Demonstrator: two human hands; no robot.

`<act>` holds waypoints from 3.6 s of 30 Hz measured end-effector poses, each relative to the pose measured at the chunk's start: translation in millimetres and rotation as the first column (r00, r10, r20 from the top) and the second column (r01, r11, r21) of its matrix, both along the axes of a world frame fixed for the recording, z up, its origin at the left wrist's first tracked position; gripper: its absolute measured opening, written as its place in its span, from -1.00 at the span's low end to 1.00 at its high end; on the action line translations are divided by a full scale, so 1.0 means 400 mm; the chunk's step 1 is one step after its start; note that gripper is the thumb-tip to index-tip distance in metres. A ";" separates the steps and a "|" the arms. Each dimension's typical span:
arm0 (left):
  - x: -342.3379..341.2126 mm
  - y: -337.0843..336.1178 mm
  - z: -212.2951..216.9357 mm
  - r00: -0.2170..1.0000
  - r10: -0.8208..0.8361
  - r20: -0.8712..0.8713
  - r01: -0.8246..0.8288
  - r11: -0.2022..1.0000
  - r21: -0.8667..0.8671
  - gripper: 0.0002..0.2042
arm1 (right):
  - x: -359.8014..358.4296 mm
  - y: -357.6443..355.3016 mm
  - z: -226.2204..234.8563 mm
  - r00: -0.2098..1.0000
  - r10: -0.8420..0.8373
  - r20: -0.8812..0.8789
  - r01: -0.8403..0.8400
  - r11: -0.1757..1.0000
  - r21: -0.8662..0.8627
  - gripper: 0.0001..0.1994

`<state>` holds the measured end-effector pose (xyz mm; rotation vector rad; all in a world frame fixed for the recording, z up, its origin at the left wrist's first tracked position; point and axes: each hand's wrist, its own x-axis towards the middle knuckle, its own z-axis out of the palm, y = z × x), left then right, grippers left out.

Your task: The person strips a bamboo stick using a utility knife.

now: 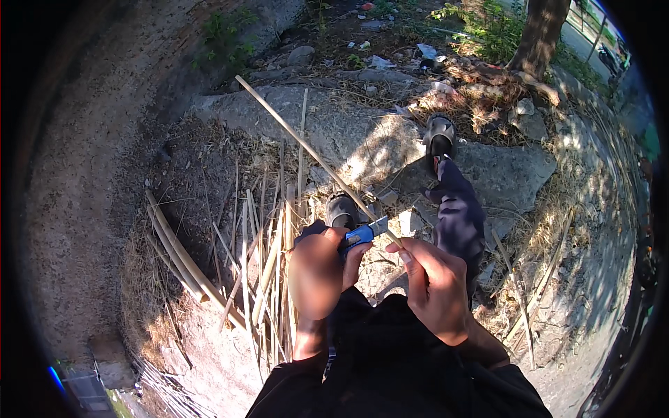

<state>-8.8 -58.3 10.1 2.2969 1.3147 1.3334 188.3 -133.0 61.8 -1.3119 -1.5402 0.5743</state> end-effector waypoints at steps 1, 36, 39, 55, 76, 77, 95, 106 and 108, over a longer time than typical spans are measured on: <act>0.003 -0.001 0.005 1.000 0.001 -0.005 -0.001 1.000 -0.005 -0.70 | 0.005 -0.001 0.002 0.999 0.042 -0.009 -0.042 0.998 -0.041 -0.80; -0.084 -0.026 0.014 0.986 0.060 0.158 -0.026 0.978 -0.207 -0.66 | -0.006 0.083 -0.037 0.984 0.130 -0.120 -0.122 0.990 0.072 -0.86; -0.066 -0.022 0.000 0.991 0.002 0.131 0.020 0.987 -0.162 -0.73 | -0.032 0.086 -0.010 0.988 0.131 -0.084 -0.119 0.984 0.132 -0.87; -0.056 0.010 -0.008 0.988 0.015 0.154 -0.024 0.998 0.062 -0.71 | -0.045 0.062 -0.017 0.990 0.138 0.001 -0.137 0.983 0.126 -0.77; -0.002 0.032 0.004 0.988 0.084 0.128 -0.089 0.995 0.041 -0.68 | -0.044 0.065 -0.012 0.999 0.028 -0.021 -0.025 0.994 0.102 -0.81; 0.000 0.031 0.009 0.975 0.165 0.151 -0.171 0.985 0.024 -0.64 | -0.043 0.057 -0.008 0.999 0.027 -0.022 -0.025 0.995 0.102 -0.81; -0.218 0.016 -0.064 0.686 0.338 0.644 -0.135 0.929 -0.344 -0.53 | 0.029 0.079 -0.050 1.000 -0.007 0.029 0.004 0.996 0.093 -0.85; -0.054 -0.027 0.032 0.956 -0.049 0.290 0.118 0.967 -0.225 -0.76 | -0.014 0.062 -0.009 0.985 0.033 0.168 -0.054 0.991 0.123 -0.78; -0.051 -0.023 0.038 0.965 -0.044 0.258 0.105 0.968 -0.230 -0.77 | -0.018 0.056 0.002 0.986 0.015 0.168 -0.034 0.993 0.115 -0.76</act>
